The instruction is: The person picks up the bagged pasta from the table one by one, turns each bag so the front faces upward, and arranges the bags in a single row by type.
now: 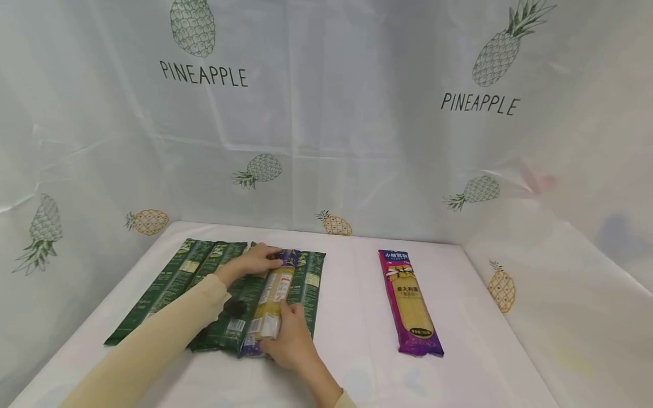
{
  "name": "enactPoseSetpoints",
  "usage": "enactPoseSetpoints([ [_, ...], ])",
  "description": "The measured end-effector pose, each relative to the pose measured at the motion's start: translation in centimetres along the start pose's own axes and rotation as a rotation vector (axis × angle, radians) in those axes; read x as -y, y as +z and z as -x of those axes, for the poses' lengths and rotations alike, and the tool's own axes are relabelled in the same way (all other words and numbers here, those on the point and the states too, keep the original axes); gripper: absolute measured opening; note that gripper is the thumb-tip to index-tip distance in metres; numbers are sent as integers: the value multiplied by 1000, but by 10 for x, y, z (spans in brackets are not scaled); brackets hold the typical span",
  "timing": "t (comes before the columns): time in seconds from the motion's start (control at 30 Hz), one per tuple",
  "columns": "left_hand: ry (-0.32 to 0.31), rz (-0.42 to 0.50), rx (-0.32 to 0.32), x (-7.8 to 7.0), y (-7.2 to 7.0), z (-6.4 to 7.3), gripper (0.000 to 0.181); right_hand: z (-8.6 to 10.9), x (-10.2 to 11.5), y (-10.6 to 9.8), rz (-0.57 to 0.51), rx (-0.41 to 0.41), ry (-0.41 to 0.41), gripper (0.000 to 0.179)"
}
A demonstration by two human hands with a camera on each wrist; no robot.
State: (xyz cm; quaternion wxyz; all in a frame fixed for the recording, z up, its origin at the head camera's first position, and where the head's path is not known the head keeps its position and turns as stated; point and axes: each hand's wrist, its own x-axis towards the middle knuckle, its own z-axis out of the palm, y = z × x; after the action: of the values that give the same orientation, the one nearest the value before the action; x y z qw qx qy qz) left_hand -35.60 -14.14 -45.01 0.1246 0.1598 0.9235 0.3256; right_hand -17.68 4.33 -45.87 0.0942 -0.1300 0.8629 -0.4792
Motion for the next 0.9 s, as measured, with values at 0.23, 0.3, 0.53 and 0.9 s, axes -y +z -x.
enactPoseSetpoints([
  [0.23, -45, -89, 12, -14, 3, 0, 72, 3, -8, -6, -93, 28, -25, 88],
  [0.3, -56, -123, 15, -18, 3, 0, 73, 2, -10, -8, -121, 38, -27, 87],
  [0.53, -81, -173, 61, -30, 4, -1, 70, 0, -14, -11, -219, 66, 0, 89],
  [0.9, -88, -289, 11, -43, 7, 0, 70, -3, -10, -11, -253, 59, 14, 90],
])
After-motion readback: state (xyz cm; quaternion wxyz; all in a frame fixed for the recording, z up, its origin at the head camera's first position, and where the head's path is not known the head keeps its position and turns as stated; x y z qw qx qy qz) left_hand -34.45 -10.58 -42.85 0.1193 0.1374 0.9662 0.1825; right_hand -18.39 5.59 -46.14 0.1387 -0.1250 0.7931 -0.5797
